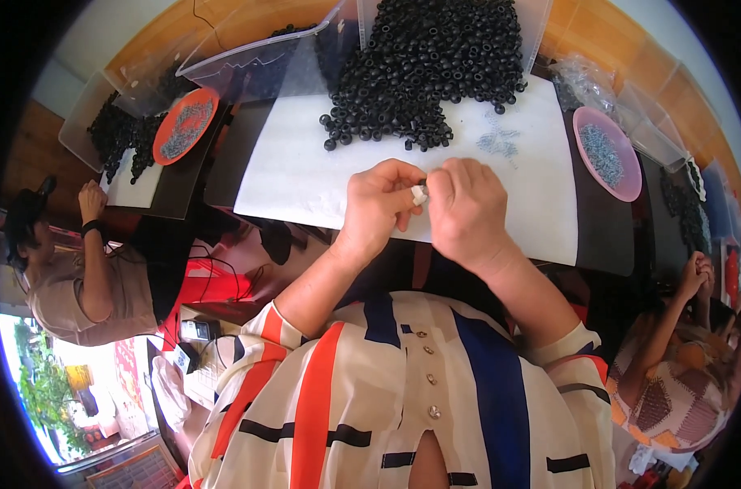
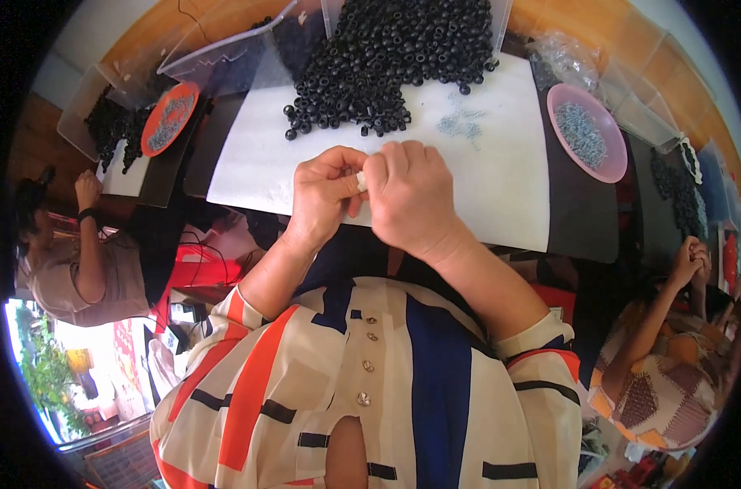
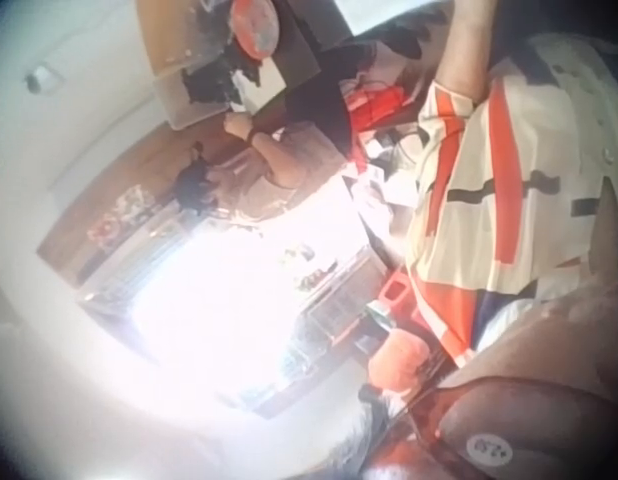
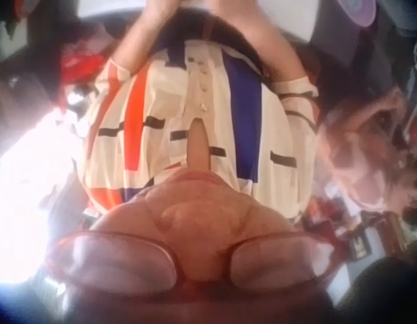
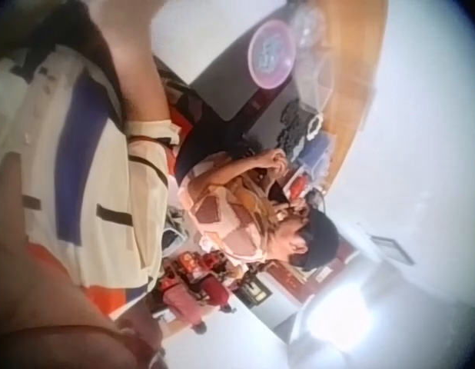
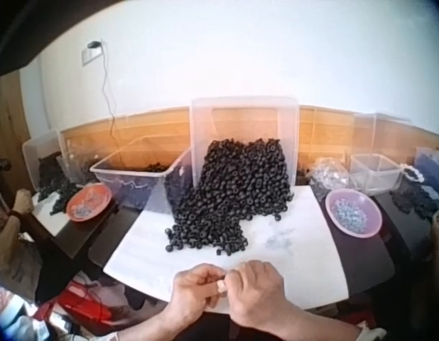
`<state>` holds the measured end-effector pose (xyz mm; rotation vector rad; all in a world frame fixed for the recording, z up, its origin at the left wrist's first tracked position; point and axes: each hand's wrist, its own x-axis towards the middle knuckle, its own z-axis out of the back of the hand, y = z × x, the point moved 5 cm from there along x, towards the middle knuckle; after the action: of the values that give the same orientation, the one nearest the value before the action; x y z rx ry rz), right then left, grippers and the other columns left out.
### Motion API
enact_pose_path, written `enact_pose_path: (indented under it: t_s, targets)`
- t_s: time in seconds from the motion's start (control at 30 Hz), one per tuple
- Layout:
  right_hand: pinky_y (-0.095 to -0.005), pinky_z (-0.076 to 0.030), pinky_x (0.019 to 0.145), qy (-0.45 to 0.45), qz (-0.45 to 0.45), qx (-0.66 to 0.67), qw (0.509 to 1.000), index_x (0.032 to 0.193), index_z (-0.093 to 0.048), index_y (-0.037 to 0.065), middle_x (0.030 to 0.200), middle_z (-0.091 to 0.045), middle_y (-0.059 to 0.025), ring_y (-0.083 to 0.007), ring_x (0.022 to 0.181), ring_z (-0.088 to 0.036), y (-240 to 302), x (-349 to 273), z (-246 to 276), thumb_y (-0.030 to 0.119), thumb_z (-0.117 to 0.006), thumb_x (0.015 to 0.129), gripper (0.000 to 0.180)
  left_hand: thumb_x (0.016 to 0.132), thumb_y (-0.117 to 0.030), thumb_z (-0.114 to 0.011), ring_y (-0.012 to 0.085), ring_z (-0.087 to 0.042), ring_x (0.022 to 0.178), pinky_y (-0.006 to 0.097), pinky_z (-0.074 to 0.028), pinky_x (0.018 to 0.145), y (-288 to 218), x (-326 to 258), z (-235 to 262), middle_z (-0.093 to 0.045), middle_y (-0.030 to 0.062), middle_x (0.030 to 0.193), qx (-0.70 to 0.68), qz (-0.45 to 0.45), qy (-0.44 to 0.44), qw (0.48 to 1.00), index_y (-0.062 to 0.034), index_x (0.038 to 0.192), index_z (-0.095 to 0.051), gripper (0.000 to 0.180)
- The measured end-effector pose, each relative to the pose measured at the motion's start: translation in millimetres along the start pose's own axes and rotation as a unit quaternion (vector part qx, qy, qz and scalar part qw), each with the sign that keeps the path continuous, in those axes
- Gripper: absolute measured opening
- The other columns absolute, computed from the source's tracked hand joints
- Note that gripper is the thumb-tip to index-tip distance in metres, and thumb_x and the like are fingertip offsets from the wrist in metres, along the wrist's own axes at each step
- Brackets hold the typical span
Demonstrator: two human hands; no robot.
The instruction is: The person assembles plastic components by inserting small plastic pieces into larger black plastic grommets one at a time by hand.
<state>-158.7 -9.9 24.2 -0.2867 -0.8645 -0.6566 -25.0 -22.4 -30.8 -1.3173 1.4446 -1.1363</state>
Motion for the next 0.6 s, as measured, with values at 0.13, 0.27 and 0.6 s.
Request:
enact_pose_path:
  t_s: [0.13, 0.27, 0.6]
  targets:
    - [-0.0386, -0.042, 0.057, -0.007, 0.003, -0.045, 0.999, 0.077, -0.05, 0.006, 0.076, -0.051, -0.0086, -0.0269, 0.067, -0.054, 5.0, -2.6, -3.7, 0.016, -0.065, 0.07, 0.019, 0.083, 0.008, -0.06, 0.0109, -0.06, 0.06, 0.022, -0.043, 0.045, 0.9, 0.1, -0.6, -0.067, 0.0092, 0.082, 0.011, 0.003, 0.001, 1.0, 0.0085, 0.099, -0.065, 0.017]
    - [-0.0394, -0.043, 0.053, 0.002, -0.08, 0.071, 0.994, 0.076, -0.049, 0.005, 0.071, -0.051, -0.0093, -0.0279, 0.061, -0.055, -11.8, 1.9, -6.3, 0.011, -0.067, 0.067, 0.02, 0.082, 0.008, -0.06, 0.0112, -0.06, 0.059, 0.023, -0.042, 0.044, 1.2, 2.3, -1.1, -0.066, 0.0092, 0.081, -0.021, 0.007, -0.013, 1.0, 0.0086, 0.098, -0.065, 0.016]
    - [-0.0435, -0.046, 0.056, 0.06, -0.213, 0.274, 0.936, 0.078, -0.052, 0.005, 0.071, -0.058, -0.0106, -0.0329, 0.066, -0.061, -31.1, -0.4, -7.8, 0.0, -0.063, 0.074, 0.013, 0.085, 0.008, -0.059, 0.0112, -0.06, 0.06, 0.022, -0.042, 0.045, 0.3, 0.3, -1.3, -0.066, 0.009, 0.081, -0.038, 0.018, -0.007, 0.999, 0.0078, 0.098, -0.065, 0.014]
